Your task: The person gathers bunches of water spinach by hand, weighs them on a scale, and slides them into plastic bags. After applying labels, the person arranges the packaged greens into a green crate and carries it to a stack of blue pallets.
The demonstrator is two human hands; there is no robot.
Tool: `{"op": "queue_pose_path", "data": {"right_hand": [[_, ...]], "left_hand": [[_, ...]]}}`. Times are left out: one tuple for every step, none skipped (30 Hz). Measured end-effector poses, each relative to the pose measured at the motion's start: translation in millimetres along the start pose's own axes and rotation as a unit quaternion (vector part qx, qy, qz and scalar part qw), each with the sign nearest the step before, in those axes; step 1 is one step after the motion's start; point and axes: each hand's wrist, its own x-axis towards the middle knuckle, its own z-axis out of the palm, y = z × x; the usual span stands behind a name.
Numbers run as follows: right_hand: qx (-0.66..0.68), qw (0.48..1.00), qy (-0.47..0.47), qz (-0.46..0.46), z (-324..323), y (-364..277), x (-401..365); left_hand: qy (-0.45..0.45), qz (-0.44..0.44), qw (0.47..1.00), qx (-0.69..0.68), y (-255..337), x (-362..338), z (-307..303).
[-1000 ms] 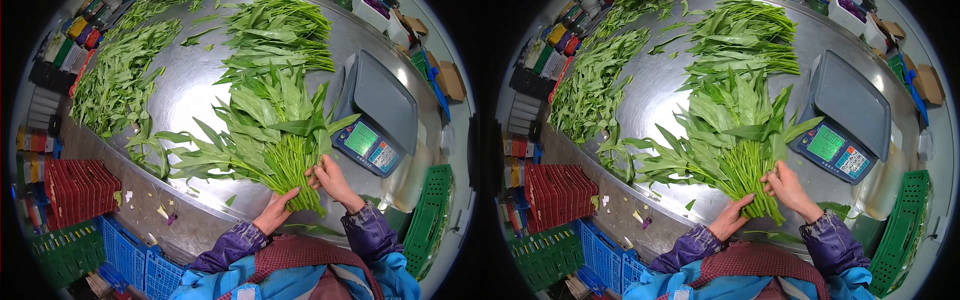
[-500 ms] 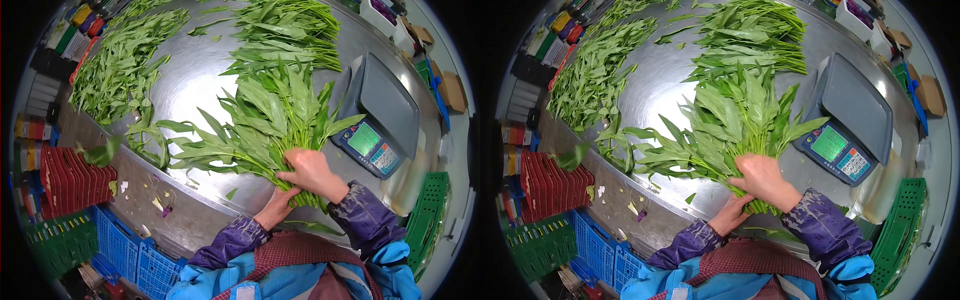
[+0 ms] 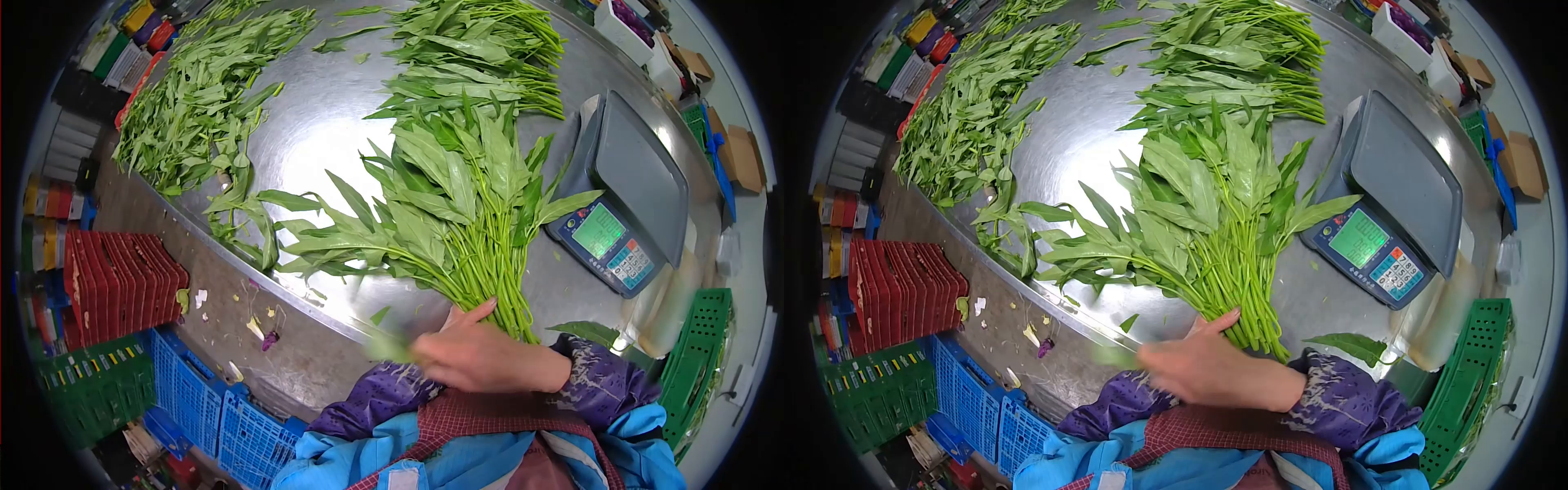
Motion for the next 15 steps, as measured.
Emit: {"op": "queue_pose_path", "data": {"right_hand": [[0.0,1.0,0.004,0.001,-1.8,-5.0,4.3],[-0.005,0.998,0.051,0.043,-8.2,-12.1,9.0],[-0.011,0.992,0.096,0.083,-14.0,-14.5,12.6],[-0.115,0.978,0.119,0.123,-9.9,6.2,12.8],[-0.171,0.963,0.124,0.17,-9.0,24.5,12.5],[-0.226,0.941,0.128,0.215,-8.5,38.4,10.9],[-0.229,0.941,0.127,0.214,-5.8,47.9,7.0],[-0.241,0.937,0.104,0.23,-2.9,53.7,3.4],[-0.252,0.932,0.081,0.246,-0.8,56.8,0.0],[-0.253,0.932,0.08,0.247,-0.1,58.1,-2.6],[-0.252,0.933,0.089,0.242,-0.3,57.6,-4.0],[-0.252,0.933,0.098,0.237,-0.1,56.7,-5.3],[-0.252,0.932,0.1,0.239,0.7,55.6,-6.8],[-0.268,0.929,0.118,0.228,1.9,54.2,-8.7],[-0.283,0.925,0.135,0.216,3.7,52.2,-11.2]], "left_hand": [[0.009,0.001,1.0,0.016,2.8,-2.1,6.4],[0.017,-0.001,1.0,0.023,7.8,-3.1,12.4],[0.021,0.002,0.999,0.03,10.7,-5.4,16.7],[0.024,0.005,0.999,0.032,11.5,-6.5,19.4],[0.022,0.006,0.999,0.024,13.5,-7.7,22.2],[0.019,0.011,1.0,0.022,15.6,-7.8,23.8],[0.017,0.013,1.0,0.021,17.4,-5.9,24.6],[0.031,-0.003,0.999,0.042,18.4,-5.0,24.6],[0.046,-0.019,0.997,0.063,18.8,-4.4,24.7],[0.045,-0.019,0.997,0.062,18.5,-4.2,25.3],[0.066,-0.02,0.996,0.053,17.8,-4.7,26.3],[0.086,-0.022,0.995,0.045,17.5,-5.3,27.4],[0.084,-0.023,0.995,0.046,18.6,-6.4,28.0],[0.067,-0.017,0.997,0.044,20.5,-7.9,28.3],[0.05,-0.012,0.998,0.041,20.8,-8.7,28.4]]}}
